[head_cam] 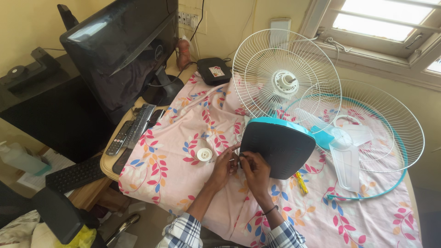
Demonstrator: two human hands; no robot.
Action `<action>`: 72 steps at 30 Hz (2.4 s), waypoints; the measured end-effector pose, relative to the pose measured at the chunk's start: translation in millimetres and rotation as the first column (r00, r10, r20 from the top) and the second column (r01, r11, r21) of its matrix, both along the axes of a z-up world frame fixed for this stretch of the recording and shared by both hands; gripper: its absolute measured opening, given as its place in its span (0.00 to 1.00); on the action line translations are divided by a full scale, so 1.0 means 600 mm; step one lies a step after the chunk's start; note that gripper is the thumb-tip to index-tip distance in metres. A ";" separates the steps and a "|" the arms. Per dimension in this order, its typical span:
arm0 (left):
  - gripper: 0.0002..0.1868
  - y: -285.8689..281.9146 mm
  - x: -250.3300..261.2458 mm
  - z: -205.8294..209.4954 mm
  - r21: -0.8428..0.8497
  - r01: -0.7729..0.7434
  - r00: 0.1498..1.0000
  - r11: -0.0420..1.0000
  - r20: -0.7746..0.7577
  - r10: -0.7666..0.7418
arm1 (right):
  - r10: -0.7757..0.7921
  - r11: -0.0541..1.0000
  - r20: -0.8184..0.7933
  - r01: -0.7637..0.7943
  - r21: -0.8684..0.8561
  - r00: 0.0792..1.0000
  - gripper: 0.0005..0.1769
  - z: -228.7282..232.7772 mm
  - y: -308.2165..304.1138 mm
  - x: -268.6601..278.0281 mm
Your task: The person disassembles a table fan by removing the front grille, unscrewing the central hub nut, and detaching the fan blades. They then use a screwdriver to remove screws from the fan's motor housing.
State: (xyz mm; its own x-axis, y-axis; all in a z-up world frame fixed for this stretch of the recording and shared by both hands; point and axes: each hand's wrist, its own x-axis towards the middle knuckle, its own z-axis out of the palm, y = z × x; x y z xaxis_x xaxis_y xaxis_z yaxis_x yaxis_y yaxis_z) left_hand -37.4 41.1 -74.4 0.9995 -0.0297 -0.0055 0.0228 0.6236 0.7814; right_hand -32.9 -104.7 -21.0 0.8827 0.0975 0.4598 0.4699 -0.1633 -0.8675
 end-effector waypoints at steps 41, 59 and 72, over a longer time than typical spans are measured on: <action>0.09 0.053 -0.026 0.041 0.553 -0.392 0.920 0.735 0.252 0.300 | 0.045 0.982 0.116 -0.023 -0.186 0.992 0.10 0.027 -0.034 -0.005; 0.08 0.041 -0.009 0.065 0.826 -0.472 0.845 -0.308 0.523 0.110 | 0.076 0.979 0.062 -0.063 -0.194 0.995 0.09 0.034 -0.032 -0.010; 0.16 0.036 -0.039 0.090 0.805 -0.298 0.946 0.513 0.177 0.272 | 0.065 0.988 -0.073 -0.074 -0.139 0.995 0.09 0.009 -0.032 0.001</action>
State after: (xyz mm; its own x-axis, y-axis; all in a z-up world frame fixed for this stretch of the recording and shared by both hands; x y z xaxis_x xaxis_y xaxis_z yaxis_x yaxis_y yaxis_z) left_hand -60.9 62.8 -20.2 0.9536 0.2608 0.1501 -0.0644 -0.3105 0.9484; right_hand -32.5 -124.1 -15.7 0.9001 0.2194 0.3763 0.4252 -0.2552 -0.8683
